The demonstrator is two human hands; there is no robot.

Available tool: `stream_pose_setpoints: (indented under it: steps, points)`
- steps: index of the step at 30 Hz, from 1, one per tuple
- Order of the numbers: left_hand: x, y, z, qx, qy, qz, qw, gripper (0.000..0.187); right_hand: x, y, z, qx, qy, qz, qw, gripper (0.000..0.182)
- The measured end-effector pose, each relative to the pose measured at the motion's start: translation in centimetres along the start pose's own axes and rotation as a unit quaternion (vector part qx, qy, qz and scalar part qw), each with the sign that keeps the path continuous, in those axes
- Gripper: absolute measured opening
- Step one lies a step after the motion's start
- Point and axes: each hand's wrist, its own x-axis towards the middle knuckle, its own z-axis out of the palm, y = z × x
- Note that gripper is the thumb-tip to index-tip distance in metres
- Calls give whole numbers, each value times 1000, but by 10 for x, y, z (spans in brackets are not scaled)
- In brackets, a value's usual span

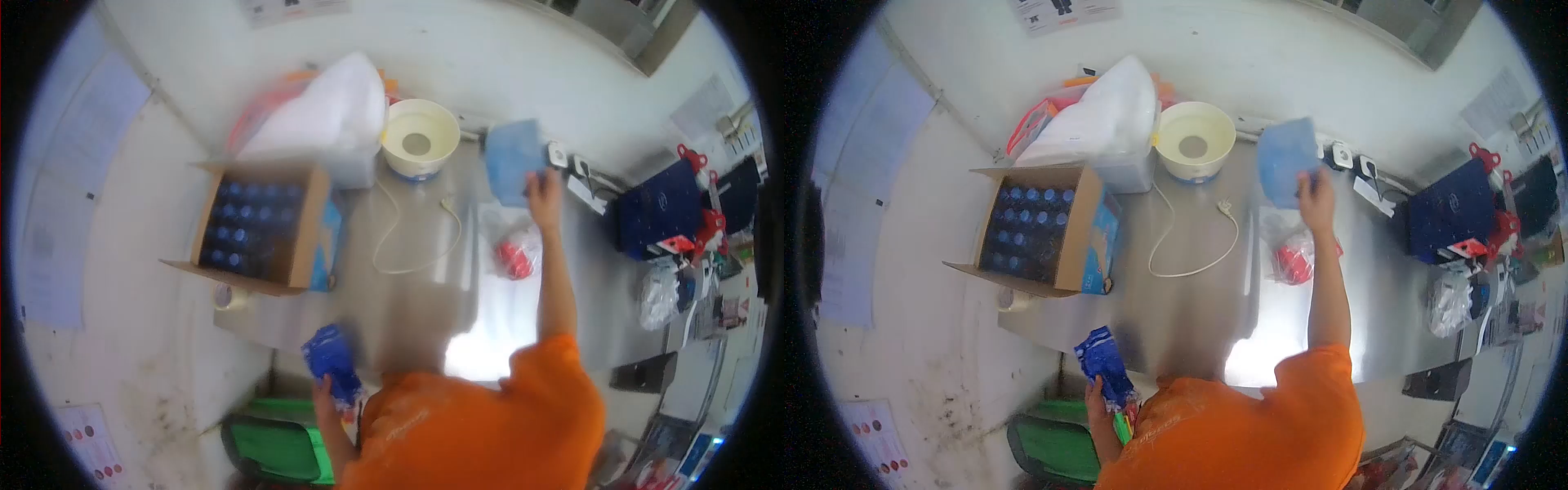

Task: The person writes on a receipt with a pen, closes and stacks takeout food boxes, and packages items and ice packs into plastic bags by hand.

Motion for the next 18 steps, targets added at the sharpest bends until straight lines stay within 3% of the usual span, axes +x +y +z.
stream_pose_setpoints:
  steps: [2,4,6,8,10,13,14,16,17,18]
  points:
    - [6,-3,-10,21,20,43,999,49,18,-16,0,220,117,108,962,34]
    - [20,-20,-22,57,60,89,993,46,55,-26,25,416,219,219,855,39]
    - [6,7,11,7,81,60,995,44,81,-16,102,595,227,238,733,44]
    - [2,27,30,-34,87,51,994,43,97,-8,175,705,164,301,620,32]
    - [-2,27,27,-14,92,73,993,45,94,-28,222,628,171,389,651,45]
    - [-29,38,20,70,97,62,991,52,77,-4,263,559,181,379,715,46]
    - [-46,43,24,39,97,77,992,50,81,4,267,539,195,365,733,46]
    - [-41,17,1,-8,90,105,990,45,81,26,251,275,39,390,878,34]
    - [-33,1,-15,-23,96,112,989,42,74,54,266,78,54,307,947,35]
    - [-27,2,-12,-42,83,115,989,41,74,60,269,21,43,280,959,35]
